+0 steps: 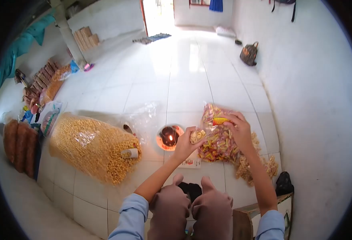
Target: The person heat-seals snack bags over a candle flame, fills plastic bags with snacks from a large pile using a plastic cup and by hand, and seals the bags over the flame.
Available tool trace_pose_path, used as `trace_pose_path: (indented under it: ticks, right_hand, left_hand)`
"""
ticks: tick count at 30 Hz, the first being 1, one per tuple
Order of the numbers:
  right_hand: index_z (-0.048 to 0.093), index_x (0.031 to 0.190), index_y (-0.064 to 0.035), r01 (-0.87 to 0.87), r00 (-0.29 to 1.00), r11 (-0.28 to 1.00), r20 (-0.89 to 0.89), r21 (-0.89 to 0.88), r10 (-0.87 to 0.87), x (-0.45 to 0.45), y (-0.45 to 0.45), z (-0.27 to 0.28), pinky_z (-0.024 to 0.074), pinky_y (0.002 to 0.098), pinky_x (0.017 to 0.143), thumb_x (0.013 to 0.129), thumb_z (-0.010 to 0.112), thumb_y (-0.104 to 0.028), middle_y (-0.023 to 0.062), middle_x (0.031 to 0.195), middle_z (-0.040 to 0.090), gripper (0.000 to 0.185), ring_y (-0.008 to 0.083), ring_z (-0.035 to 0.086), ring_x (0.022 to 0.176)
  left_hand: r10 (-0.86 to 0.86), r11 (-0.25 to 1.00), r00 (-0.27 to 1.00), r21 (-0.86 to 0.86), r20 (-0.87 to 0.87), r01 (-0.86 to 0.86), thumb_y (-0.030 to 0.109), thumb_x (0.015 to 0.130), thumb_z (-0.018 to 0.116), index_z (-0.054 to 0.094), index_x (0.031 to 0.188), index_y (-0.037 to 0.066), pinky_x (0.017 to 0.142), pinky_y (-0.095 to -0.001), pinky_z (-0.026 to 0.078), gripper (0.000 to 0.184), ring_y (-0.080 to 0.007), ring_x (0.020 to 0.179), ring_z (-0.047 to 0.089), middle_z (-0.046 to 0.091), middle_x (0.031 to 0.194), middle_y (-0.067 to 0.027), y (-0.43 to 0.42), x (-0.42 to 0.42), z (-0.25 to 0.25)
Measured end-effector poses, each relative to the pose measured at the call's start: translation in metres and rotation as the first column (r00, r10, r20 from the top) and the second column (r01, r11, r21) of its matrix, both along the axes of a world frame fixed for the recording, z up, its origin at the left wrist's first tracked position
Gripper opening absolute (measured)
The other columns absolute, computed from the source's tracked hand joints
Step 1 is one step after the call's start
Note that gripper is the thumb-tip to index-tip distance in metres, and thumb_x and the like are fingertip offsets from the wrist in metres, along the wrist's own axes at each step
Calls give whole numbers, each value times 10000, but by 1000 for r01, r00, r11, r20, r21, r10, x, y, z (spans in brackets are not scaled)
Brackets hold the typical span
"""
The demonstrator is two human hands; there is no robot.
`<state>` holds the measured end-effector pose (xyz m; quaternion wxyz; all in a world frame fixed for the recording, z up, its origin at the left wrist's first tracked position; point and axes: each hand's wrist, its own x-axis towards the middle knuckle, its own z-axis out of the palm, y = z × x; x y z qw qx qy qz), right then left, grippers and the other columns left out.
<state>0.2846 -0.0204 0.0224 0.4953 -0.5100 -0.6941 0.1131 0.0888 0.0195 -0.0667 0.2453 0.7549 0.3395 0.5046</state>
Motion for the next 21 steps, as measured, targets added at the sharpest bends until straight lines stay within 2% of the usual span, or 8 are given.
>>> trace_pose_path:
  ticks: [3, 5, 7, 12, 14, 16, 18, 21]
  right_hand:
    - [600, 929, -39, -72, 994, 986, 97, 150, 58, -19, -36, 80, 432, 282, 626, 761, 597, -24, 84, 837, 533, 169, 190, 528, 715]
    - [588, 921, -33, -113, 984, 966, 160, 234, 76, -33, -46, 100, 430, 288, 623, 770, 587, -23, 82, 832, 532, 152, 185, 522, 704]
    - [548, 901, -27, -115, 983, 983, 158, 147, 91, -49, -63, 120, 427, 302, 631, 770, 573, -15, 82, 824, 530, 134, 201, 512, 729]
    - [517, 870, -23, -198, 924, 975, 351, 97, 152, -61, -64, 125, 417, 336, 678, 734, 575, 4, 87, 798, 525, 150, 254, 487, 810]
    - [522, 859, -20, -263, 873, 960, 448, 96, 194, -65, -55, 111, 416, 344, 685, 723, 573, 13, 88, 797, 528, 149, 258, 485, 812]
    - [527, 851, -23, -274, 869, 958, 447, 82, 210, -74, -41, 96, 422, 350, 690, 726, 557, 18, 99, 802, 530, 135, 265, 493, 816]
    - [532, 839, -17, -239, 918, 958, 357, 159, 170, -83, -34, 81, 430, 353, 696, 733, 549, 8, 107, 797, 526, 110, 274, 504, 816]
    - [532, 810, -4, -148, 942, 984, 318, 103, 108, -102, -35, 68, 435, 357, 703, 738, 546, -4, 114, 821, 533, 74, 279, 512, 814]
  left_hand:
    - [24, 997, 1000, 67, -12, -23, 202, 677, 754, 380, 1084, 61, 636, -312, 491, 571, -230, 767, 619, 589, 872, -120, -10, -4, 45]
    - [15, 999, 1000, 44, 11, -15, 198, 680, 752, 371, 1097, 64, 626, -306, 494, 581, -225, 747, 622, 595, 846, -122, -19, -7, 62]
    - [3, 999, 999, 33, 53, -4, 195, 683, 750, 362, 1110, 67, 616, -300, 496, 591, -219, 726, 626, 602, 820, -125, -33, -10, 79]
    - [19, 998, 999, -63, 31, -17, 189, 689, 745, 344, 1133, 72, 593, -280, 493, 610, -191, 681, 625, 616, 811, -122, -48, -17, 64]
    - [28, 998, 999, -65, 39, -26, 206, 677, 753, 348, 1133, 76, 581, -287, 491, 624, -222, 690, 631, 619, 801, -130, -48, -22, 58]
    - [85, 996, 996, -6, -3, -85, 299, 682, 735, 368, 1145, 77, 541, -317, 487, 631, -247, 666, 626, 617, 773, -114, -44, -30, 51]
    - [82, 997, 997, 7, -10, -82, 302, 684, 733, 369, 1148, 80, 540, -318, 483, 630, -252, 666, 623, 617, 775, -112, -42, -29, 49]
    - [99, 995, 995, -1, -12, -99, 284, 669, 749, 361, 1146, 78, 556, -311, 485, 648, -256, 676, 624, 617, 778, -125, -39, -37, 48]
